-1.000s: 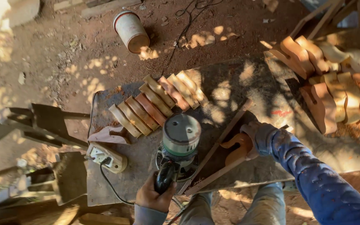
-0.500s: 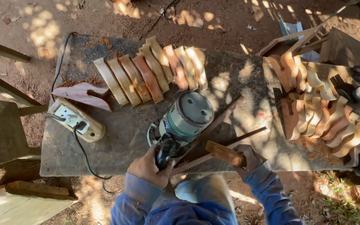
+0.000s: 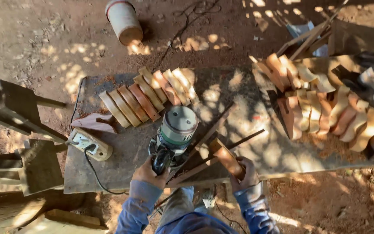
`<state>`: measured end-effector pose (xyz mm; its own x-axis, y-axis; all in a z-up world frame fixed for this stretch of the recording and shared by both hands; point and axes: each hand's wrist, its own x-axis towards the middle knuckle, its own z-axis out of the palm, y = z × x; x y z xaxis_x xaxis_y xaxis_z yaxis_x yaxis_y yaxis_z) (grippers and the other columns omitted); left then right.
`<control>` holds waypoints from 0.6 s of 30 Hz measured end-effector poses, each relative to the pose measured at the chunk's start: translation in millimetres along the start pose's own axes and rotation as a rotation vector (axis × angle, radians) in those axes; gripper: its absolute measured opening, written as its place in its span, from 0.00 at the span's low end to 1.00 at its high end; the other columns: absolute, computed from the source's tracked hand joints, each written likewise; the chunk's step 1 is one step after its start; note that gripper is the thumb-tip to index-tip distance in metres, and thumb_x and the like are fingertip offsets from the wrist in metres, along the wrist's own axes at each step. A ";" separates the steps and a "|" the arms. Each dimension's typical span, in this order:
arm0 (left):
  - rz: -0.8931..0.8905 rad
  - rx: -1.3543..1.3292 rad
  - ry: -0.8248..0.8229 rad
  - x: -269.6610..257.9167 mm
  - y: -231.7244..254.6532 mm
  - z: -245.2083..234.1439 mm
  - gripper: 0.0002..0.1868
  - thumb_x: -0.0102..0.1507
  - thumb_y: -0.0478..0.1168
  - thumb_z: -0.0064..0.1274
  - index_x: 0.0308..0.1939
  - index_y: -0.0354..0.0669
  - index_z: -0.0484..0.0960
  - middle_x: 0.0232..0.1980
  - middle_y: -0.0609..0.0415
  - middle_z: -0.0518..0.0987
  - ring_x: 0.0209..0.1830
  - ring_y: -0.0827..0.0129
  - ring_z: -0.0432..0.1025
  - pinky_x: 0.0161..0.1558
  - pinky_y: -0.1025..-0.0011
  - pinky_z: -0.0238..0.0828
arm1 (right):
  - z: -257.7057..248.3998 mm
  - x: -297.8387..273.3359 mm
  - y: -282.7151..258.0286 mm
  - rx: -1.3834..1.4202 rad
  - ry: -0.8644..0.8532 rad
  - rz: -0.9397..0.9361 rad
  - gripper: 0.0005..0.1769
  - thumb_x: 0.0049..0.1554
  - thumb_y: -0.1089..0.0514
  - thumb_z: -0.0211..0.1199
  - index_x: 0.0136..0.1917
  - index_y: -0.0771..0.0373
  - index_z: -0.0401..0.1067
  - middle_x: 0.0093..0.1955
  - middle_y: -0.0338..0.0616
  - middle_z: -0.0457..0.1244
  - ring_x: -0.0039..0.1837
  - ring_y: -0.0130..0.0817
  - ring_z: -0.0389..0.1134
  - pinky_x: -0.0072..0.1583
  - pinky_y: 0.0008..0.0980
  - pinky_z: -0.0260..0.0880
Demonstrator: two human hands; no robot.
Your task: Use a handheld electric router to shape and smooth the edges of wooden pieces on a workbench.
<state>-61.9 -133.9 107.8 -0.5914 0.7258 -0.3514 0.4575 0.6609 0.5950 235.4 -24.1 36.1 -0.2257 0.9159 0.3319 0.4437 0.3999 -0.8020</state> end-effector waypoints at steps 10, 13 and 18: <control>0.021 -0.013 -0.039 0.4 4.1 0.0 0.29 0.53 0.41 0.66 0.59 0.54 0.81 0.48 0.54 0.89 0.44 0.63 0.84 0.47 0.69 0.83 | -6.0 6.8 20.5 1.381 -0.359 0.362 0.10 0.61 0.60 0.60 0.54 0.67 0.69 0.33 0.43 0.65 0.29 0.31 0.64 0.29 0.29 0.66; -0.024 0.008 -0.050 -0.2 9.3 -4.0 0.29 0.53 0.41 0.66 0.60 0.55 0.81 0.48 0.55 0.88 0.44 0.64 0.84 0.47 0.68 0.83 | 4.0 21.7 55.8 1.553 -0.486 0.482 0.16 0.64 0.55 0.59 0.58 0.69 0.61 0.37 0.53 0.70 0.33 0.42 0.73 0.36 0.38 0.78; 0.074 -0.029 -0.014 -5.9 6.2 -5.8 0.26 0.52 0.41 0.65 0.55 0.50 0.82 0.42 0.54 0.89 0.36 0.63 0.83 0.39 0.68 0.82 | 13.0 46.0 70.4 1.101 -0.404 0.486 0.27 0.59 0.49 0.65 0.57 0.79 0.68 0.37 0.45 0.62 0.32 0.33 0.64 0.33 0.30 0.71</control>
<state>-59.4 -135.2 117.7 -0.5474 0.7752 -0.3153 0.4799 0.5995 0.6405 245.0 45.7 -11.6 -0.5768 0.8064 -0.1302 -0.3545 -0.3908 -0.8495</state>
